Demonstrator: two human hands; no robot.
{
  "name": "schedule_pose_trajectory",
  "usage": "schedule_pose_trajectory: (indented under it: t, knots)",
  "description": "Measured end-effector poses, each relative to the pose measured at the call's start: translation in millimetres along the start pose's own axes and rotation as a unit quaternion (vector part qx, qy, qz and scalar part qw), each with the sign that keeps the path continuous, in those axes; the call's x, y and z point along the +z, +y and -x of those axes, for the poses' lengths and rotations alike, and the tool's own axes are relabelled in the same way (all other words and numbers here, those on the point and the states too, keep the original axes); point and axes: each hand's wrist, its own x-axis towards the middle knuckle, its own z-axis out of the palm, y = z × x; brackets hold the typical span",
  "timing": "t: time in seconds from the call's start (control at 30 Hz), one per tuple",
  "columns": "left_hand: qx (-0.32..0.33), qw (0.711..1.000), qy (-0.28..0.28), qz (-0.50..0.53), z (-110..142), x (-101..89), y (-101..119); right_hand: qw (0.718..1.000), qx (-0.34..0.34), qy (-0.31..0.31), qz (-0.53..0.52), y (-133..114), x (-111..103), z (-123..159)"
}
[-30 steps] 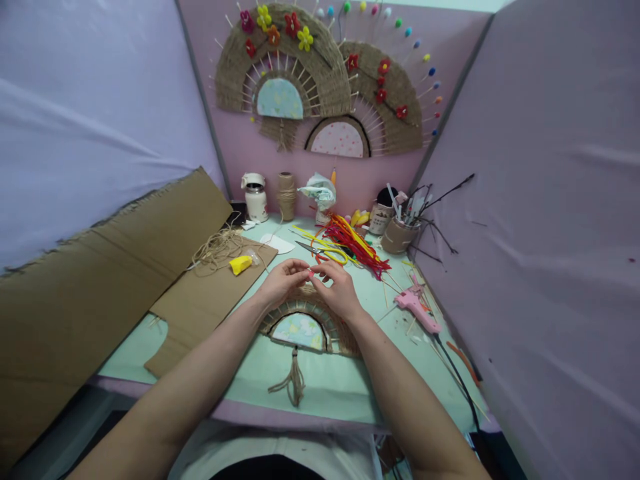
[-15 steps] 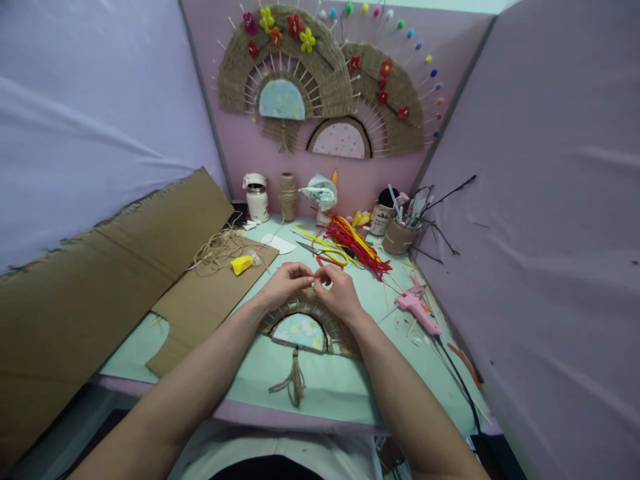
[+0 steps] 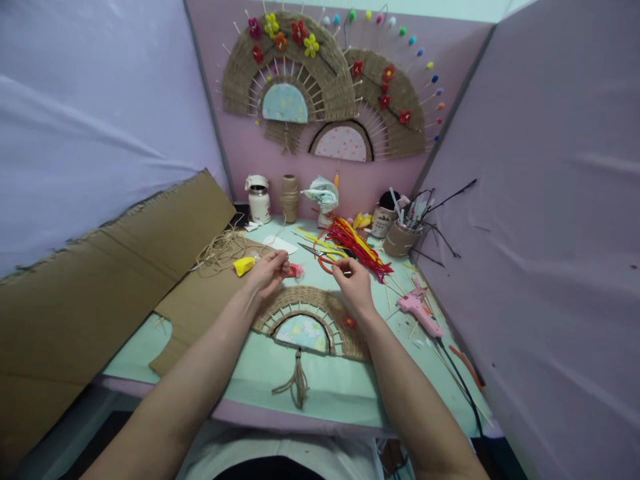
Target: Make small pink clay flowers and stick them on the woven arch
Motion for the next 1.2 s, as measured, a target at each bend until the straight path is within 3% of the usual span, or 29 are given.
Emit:
schedule_pose_trajectory:
  t: [0.13, 0.27, 0.37, 0.43, 0.57, 0.67, 0.9, 1.07, 1.2]
  knots:
    - [-0.014, 0.999, 0.014, 0.031, -0.3, -0.7, 1.5, 0.999, -0.014, -0.046, 0.022, -0.4, 2.2, -3.7]
    - [-0.016, 0.998, 0.001, 0.053, -1.5, -2.5, -0.3, 0.987, -0.069, -0.114, 0.084, -8.5, 11.4, -21.2]
    - [-0.018, 0.997, 0.001, 0.069, -2.5, -4.7, -1.4, 0.967, -0.104, -0.159, 0.167, -15.0, 30.3, -37.7]
    - [-0.023, 0.997, 0.011, 0.075, -3.1, -5.9, -1.6, 0.938, -0.134, -0.190, 0.256, -16.7, 47.7, -45.5]
    - [-0.023, 0.995, 0.043, 0.082, -6.0, -9.2, -0.5, 0.915, -0.156, -0.222, 0.299, -11.6, 80.2, -47.6]
    - [-0.009, 0.991, 0.097, 0.096, -9.8, -13.7, 2.3, 0.898, -0.168, -0.243, 0.325, -3.3, 92.4, -42.5]
    - [0.013, 0.983, 0.150, 0.102, -15.2, -22.5, 5.4, 0.885, -0.175, -0.258, 0.346, 2.6, 87.9, -35.8]
    - [0.025, 0.983, 0.145, 0.106, -17.9, -22.8, 2.3, 0.899, -0.126, -0.251, 0.336, -3.7, 81.0, -29.6]
    - [0.014, 0.985, 0.126, 0.118, -17.0, -20.3, 3.1, 0.904, -0.125, -0.257, 0.319, -5.0, 74.7, -24.2]
